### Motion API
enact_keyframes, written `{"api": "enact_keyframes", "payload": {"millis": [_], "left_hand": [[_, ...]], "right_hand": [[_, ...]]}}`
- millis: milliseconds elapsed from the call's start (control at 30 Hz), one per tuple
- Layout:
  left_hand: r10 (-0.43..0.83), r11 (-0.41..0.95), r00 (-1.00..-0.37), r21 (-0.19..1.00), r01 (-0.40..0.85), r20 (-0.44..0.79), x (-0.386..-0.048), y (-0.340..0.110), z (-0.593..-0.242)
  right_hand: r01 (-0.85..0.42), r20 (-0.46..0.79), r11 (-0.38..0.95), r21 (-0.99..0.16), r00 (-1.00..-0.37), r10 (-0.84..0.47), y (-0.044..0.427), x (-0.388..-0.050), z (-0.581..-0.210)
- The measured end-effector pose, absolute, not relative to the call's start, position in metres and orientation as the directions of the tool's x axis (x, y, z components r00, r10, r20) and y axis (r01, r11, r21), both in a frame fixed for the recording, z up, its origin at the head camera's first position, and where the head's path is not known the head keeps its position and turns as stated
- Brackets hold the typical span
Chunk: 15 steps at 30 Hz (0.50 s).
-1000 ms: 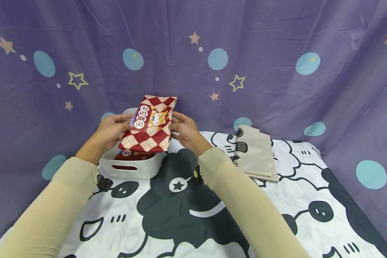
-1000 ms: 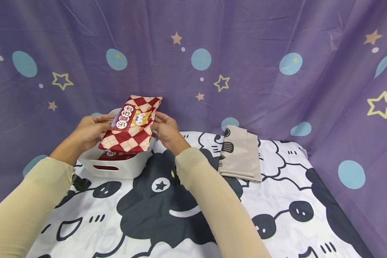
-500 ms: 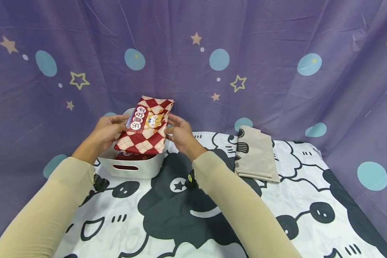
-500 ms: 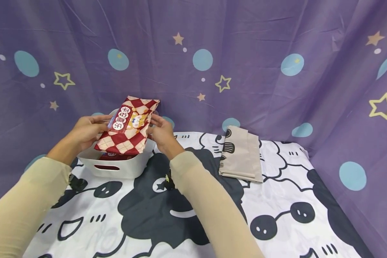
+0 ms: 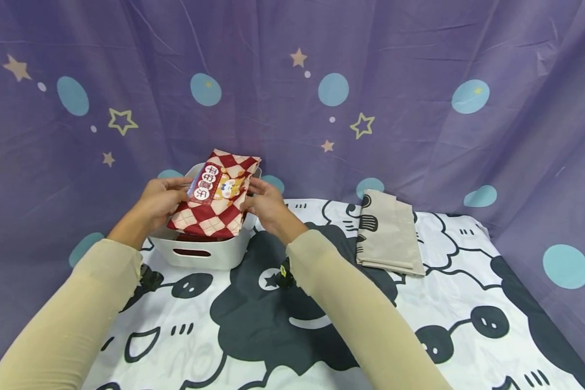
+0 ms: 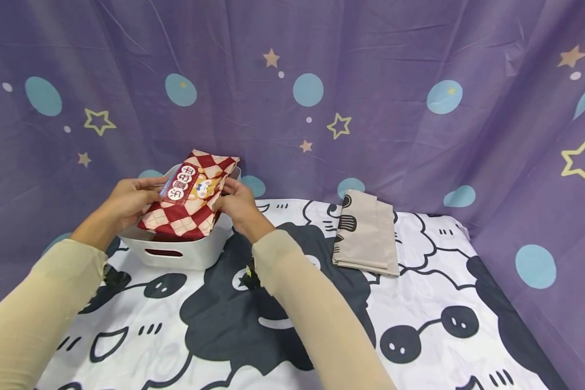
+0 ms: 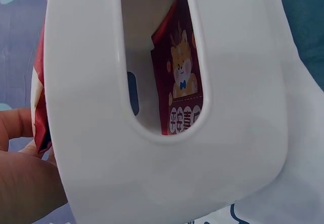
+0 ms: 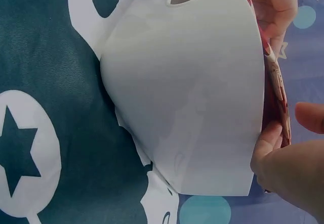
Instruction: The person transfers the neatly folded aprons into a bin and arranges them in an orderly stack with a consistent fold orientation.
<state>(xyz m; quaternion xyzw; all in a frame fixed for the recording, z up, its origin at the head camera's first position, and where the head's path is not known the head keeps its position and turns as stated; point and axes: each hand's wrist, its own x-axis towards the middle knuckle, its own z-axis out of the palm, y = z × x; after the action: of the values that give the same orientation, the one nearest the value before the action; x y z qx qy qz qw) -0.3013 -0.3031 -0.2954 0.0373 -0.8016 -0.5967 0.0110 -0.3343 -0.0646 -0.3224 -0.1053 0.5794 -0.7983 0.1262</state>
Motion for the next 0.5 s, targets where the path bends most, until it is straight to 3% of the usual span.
{"api": "enact_keyframes", "payload": {"millis": [300, 500], "left_hand": [[-0.067, 0.290, -0.996, 0.954, -0.077, -0.060, -0.2989, -0.3068, -0.2975], [-0.067, 0.514, -0.997, 0.855, -0.068, -0.040, -0.2985, -0.3077, -0.2996]], "right_hand": [[0.089, 0.006, -0.267, -0.960, -0.942, -0.336, -0.0666, -0.3332, -0.3212], [0.086, -0.006, -0.299, -0.951, -0.966, -0.259, -0.0669, -0.3340, -0.3217]]}}
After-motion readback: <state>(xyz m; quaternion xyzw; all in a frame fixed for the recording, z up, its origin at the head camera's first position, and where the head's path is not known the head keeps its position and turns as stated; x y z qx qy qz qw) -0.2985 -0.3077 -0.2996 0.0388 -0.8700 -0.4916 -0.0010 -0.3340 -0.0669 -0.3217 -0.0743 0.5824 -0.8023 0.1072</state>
